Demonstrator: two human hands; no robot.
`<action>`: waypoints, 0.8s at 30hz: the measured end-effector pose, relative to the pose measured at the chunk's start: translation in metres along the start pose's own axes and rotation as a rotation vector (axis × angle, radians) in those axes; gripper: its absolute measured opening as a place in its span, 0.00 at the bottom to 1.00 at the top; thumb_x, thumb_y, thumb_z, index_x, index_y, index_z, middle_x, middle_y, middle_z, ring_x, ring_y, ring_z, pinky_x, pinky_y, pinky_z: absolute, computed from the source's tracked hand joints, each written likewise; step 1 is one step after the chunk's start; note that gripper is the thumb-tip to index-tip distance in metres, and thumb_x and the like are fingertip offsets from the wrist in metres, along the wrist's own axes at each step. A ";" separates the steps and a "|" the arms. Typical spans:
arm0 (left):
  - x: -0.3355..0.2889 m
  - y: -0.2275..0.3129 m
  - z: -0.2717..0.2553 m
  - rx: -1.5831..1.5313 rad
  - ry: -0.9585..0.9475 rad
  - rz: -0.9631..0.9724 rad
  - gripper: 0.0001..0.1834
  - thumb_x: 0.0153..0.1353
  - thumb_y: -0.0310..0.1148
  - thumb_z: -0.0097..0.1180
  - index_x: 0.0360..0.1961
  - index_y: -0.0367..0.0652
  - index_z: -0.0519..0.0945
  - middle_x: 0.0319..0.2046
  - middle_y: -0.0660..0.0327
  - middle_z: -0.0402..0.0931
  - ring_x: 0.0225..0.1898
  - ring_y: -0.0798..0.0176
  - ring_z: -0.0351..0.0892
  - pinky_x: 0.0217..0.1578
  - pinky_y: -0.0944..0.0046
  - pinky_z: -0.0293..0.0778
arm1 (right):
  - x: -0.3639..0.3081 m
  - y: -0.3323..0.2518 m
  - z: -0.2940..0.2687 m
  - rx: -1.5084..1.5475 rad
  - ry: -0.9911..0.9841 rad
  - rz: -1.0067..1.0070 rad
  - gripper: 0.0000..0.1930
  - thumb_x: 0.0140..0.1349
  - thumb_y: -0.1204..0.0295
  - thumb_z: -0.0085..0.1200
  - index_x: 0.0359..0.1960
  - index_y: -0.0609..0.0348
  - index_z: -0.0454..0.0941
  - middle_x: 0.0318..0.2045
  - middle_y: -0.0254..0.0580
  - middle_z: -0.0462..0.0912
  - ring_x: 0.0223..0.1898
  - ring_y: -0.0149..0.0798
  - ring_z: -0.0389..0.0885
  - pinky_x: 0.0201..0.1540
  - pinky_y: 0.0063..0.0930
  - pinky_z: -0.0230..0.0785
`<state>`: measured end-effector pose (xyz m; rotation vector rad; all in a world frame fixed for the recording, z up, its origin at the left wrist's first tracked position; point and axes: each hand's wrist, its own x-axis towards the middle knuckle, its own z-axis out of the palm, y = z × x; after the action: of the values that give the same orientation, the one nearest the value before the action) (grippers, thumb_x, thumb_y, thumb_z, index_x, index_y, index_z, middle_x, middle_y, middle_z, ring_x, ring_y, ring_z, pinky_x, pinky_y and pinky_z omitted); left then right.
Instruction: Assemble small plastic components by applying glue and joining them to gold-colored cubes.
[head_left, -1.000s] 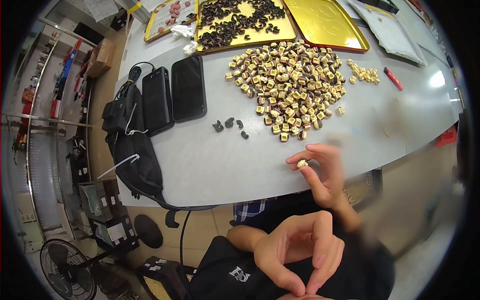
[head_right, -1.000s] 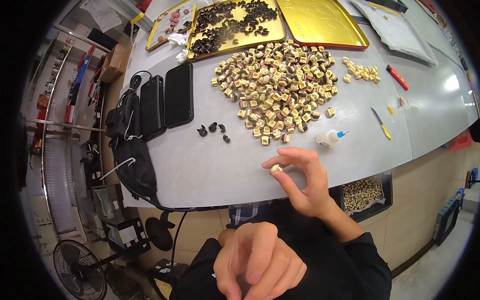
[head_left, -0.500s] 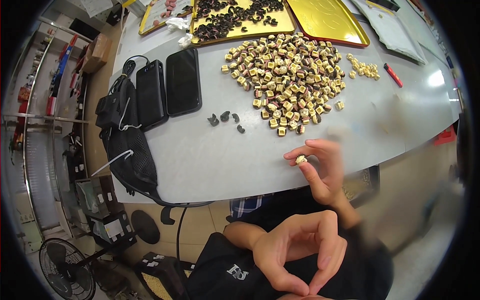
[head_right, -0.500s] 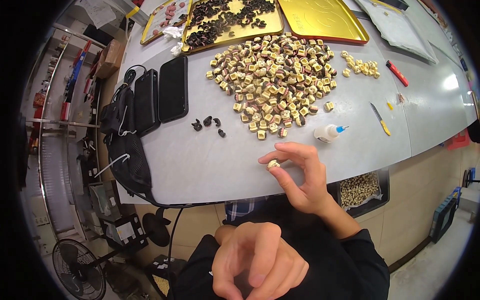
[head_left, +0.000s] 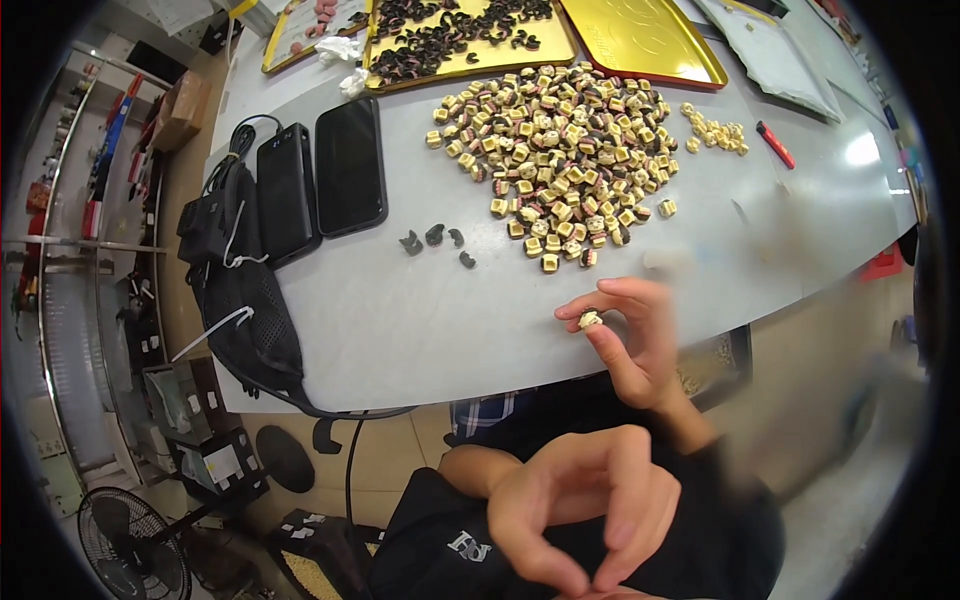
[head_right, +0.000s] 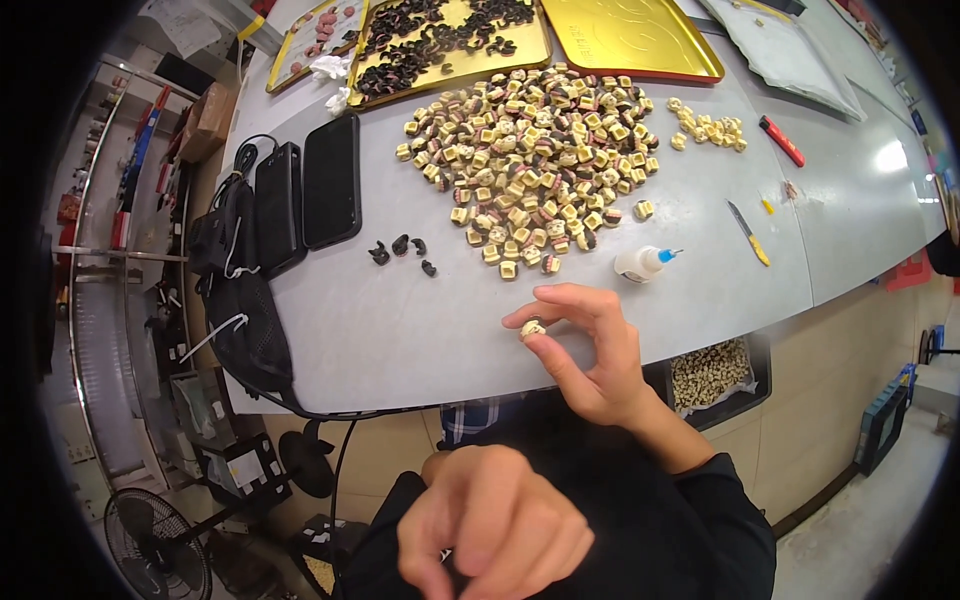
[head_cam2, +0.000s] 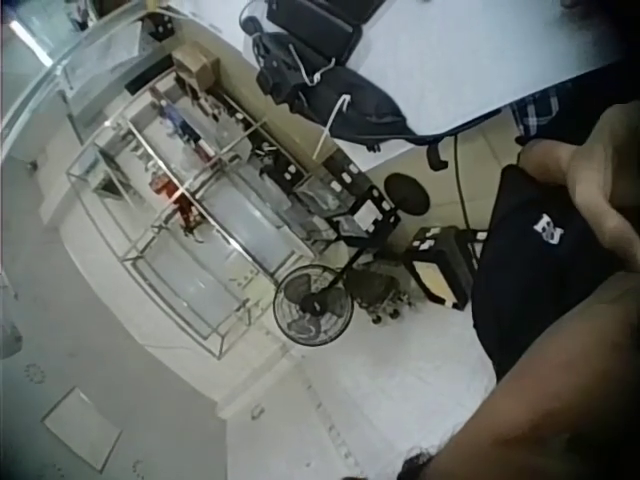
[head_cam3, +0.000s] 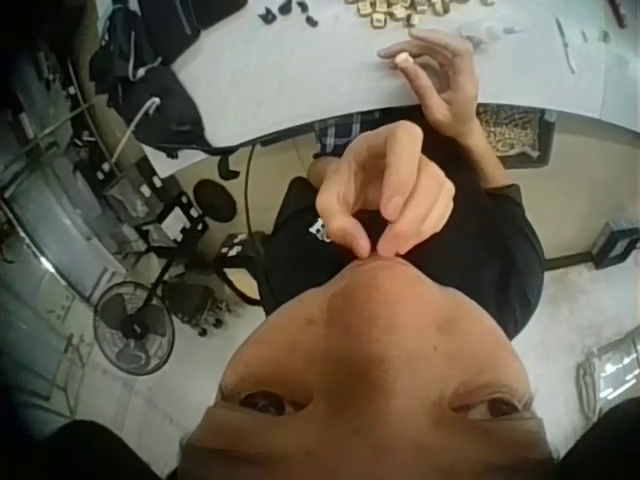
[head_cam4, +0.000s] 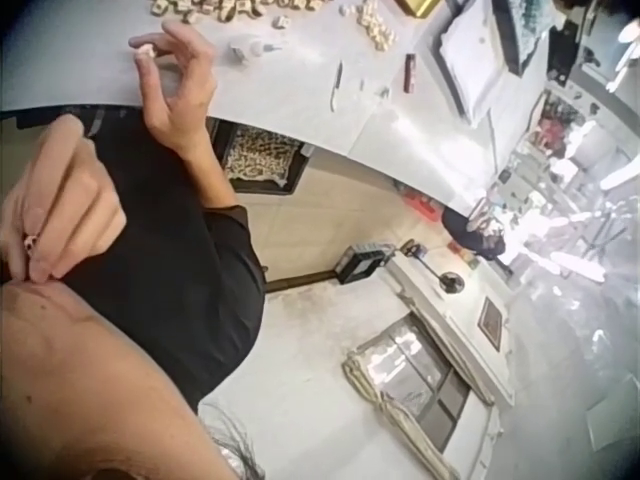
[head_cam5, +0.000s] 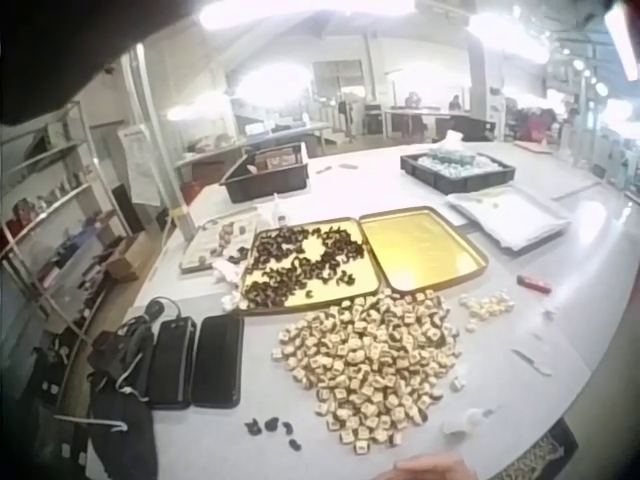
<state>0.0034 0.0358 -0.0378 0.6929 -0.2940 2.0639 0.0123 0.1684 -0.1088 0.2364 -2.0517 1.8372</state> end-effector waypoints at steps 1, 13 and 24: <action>0.002 0.001 0.001 -0.042 -0.020 0.066 0.20 0.55 0.20 0.68 0.43 0.39 0.69 0.34 0.54 0.78 0.34 0.63 0.79 0.37 0.69 0.73 | 0.000 -0.001 0.000 0.002 -0.024 0.012 0.22 0.68 0.82 0.51 0.61 0.61 0.61 0.43 0.56 0.84 0.42 0.40 0.82 0.50 0.34 0.73; 0.000 0.004 0.005 -0.112 -0.036 0.117 0.18 0.54 0.19 0.68 0.41 0.37 0.72 0.35 0.54 0.76 0.35 0.62 0.77 0.39 0.69 0.75 | 0.000 -0.002 -0.002 -0.006 -0.039 0.017 0.21 0.69 0.81 0.50 0.61 0.60 0.60 0.44 0.58 0.83 0.42 0.40 0.81 0.51 0.36 0.73; 0.002 0.012 0.007 -0.055 -0.008 0.052 0.17 0.55 0.15 0.65 0.41 0.38 0.71 0.36 0.52 0.75 0.38 0.60 0.77 0.42 0.67 0.76 | 0.010 -0.012 0.002 0.009 -0.035 0.034 0.21 0.69 0.81 0.51 0.61 0.61 0.60 0.43 0.57 0.84 0.42 0.40 0.82 0.51 0.34 0.73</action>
<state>-0.0047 0.0270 -0.0300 0.6663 -0.3748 2.0948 0.0068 0.1658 -0.0939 0.2394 -2.0840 1.8757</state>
